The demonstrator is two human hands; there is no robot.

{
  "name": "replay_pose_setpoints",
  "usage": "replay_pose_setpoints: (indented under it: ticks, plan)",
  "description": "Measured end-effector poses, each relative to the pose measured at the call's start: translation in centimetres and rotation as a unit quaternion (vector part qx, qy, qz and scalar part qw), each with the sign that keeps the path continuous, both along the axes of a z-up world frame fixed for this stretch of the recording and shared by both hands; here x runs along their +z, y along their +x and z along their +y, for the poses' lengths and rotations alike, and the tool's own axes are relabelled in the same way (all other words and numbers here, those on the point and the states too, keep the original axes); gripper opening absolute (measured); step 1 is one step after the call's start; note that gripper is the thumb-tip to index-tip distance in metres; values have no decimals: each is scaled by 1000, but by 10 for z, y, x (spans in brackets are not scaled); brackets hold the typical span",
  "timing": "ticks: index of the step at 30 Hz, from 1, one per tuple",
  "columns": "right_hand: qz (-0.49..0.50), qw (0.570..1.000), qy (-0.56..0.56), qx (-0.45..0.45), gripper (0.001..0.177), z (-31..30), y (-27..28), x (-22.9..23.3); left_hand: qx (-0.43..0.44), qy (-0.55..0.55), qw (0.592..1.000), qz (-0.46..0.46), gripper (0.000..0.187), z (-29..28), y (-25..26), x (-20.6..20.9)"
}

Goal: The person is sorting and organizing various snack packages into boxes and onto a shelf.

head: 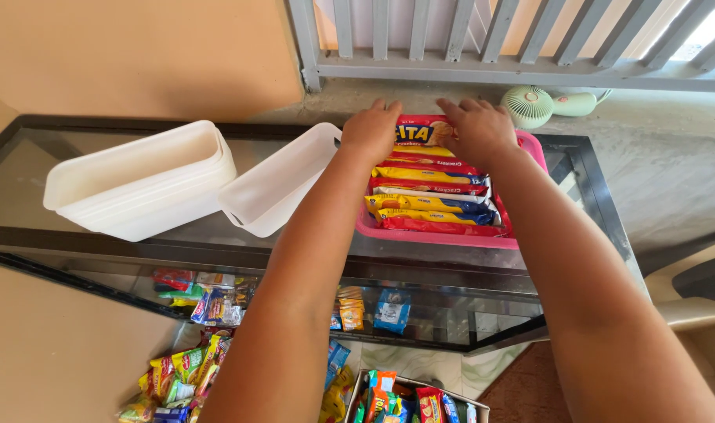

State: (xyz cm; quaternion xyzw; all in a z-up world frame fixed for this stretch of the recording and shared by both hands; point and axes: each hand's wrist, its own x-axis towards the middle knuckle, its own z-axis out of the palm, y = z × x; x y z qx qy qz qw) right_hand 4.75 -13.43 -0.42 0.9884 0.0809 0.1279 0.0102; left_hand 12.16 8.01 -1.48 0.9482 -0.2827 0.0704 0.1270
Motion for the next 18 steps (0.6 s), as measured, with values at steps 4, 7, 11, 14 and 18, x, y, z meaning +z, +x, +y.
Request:
replay_pose_setpoints:
  ticks: [4, 7, 11, 14, 18]
  plan:
    - [93, 991, 72, -62, 73, -10, -8, 13, 2, -16, 1000, 2, 49, -1, 0, -4]
    - [50, 993, 96, -38, 80, -13, -12, 16, 12, -41, 999, 30, 59, -1, -9, 13]
    - [-65, 986, 152, 19, 77, -27, -8, 1, 30, -66, 997, 27, 61, 1, -12, 11]
    - [10, 989, 146, -11, 49, -31, -8, -4, 23, -86, 996, 20, 42, 1, -2, 4]
    - [18, 972, 233, 35, 42, -33, -11, -2, -23, -162, 986, -28, 31, 8, 18, -11]
